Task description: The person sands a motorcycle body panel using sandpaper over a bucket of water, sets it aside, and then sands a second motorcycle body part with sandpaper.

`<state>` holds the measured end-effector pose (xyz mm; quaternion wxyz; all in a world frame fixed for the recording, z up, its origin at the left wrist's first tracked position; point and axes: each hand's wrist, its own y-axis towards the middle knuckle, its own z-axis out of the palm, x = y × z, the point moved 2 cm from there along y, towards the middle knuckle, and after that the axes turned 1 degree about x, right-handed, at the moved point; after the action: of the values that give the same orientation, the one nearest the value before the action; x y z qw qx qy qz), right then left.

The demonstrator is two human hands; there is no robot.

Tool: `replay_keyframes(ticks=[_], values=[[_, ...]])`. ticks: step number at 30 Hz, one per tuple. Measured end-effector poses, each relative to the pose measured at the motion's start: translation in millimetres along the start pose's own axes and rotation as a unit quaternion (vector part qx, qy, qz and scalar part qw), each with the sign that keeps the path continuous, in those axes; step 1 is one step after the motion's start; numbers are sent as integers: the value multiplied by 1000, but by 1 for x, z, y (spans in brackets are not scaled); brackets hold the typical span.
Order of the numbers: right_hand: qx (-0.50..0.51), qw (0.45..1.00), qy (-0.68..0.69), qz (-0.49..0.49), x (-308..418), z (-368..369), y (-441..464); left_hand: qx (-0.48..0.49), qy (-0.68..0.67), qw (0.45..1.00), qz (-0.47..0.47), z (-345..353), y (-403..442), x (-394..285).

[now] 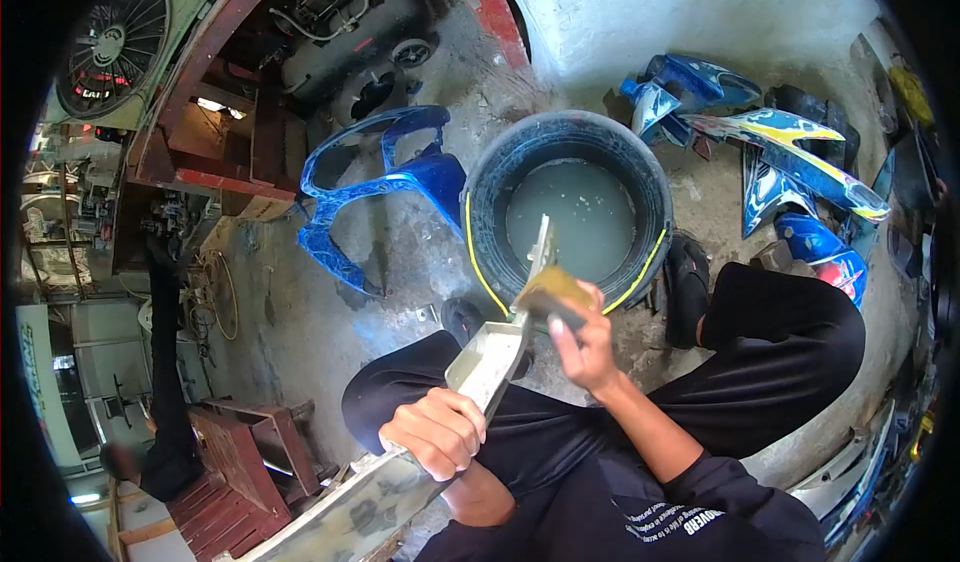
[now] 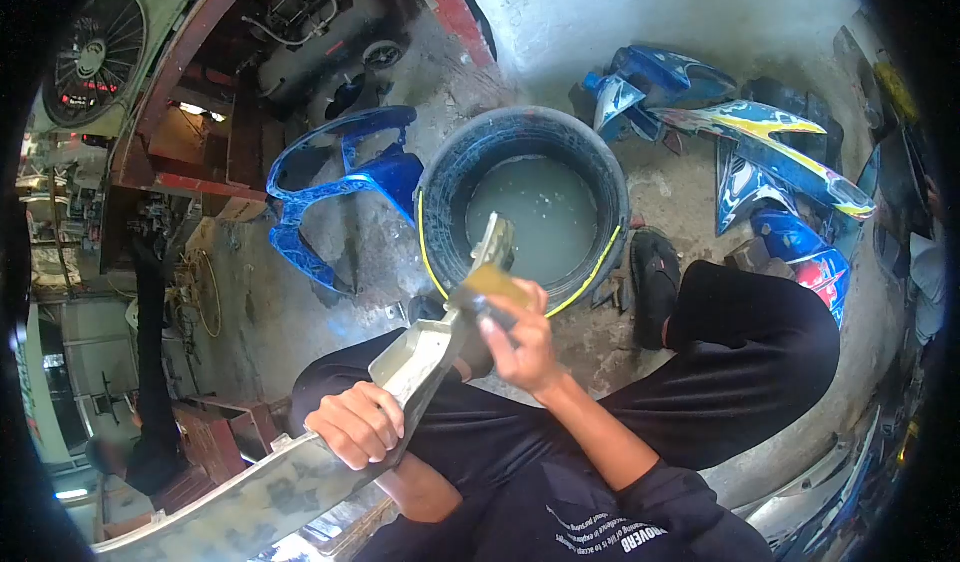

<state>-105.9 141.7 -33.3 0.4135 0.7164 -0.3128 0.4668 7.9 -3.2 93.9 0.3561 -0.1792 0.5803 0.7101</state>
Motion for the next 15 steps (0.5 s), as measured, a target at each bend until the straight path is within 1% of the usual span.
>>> replay_keyframes(ticks=[1,2,3,4,6,7,8,10,11,12,14,15], values=[[29,998,44,-27,9,-1,-3,-1,-1,1000,-2,-2,-1,-1],[57,993,88,-56,18,-2,-1,21,10,1000,-9,-5,-1,-2],[48,993,87,-64,12,1,-2,44,22,999,-16,-7,-2,-3],[48,993,89,-63,7,5,-1,44,23,999,-18,-6,-2,-3],[9,999,-41,17,-6,9,4,28,8,1000,-10,-2,-1,1],[8,997,-52,53,-12,7,6,28,7,1000,-10,0,-1,2],[8,997,-53,53,-14,5,4,31,1,999,-13,2,-1,2],[18,1000,6,-22,-11,2,-4,34,-6,999,-17,1,0,3],[29,996,80,-32,-1,0,-6,42,-9,999,-12,0,0,1],[28,996,79,-30,-1,-1,-6,50,-12,999,-7,-1,0,-1],[34,995,71,-70,0,-1,-3,47,-24,999,2,-2,-2,0],[-3,999,-3,-54,-4,1,1,40,-34,999,5,-3,-1,1]])
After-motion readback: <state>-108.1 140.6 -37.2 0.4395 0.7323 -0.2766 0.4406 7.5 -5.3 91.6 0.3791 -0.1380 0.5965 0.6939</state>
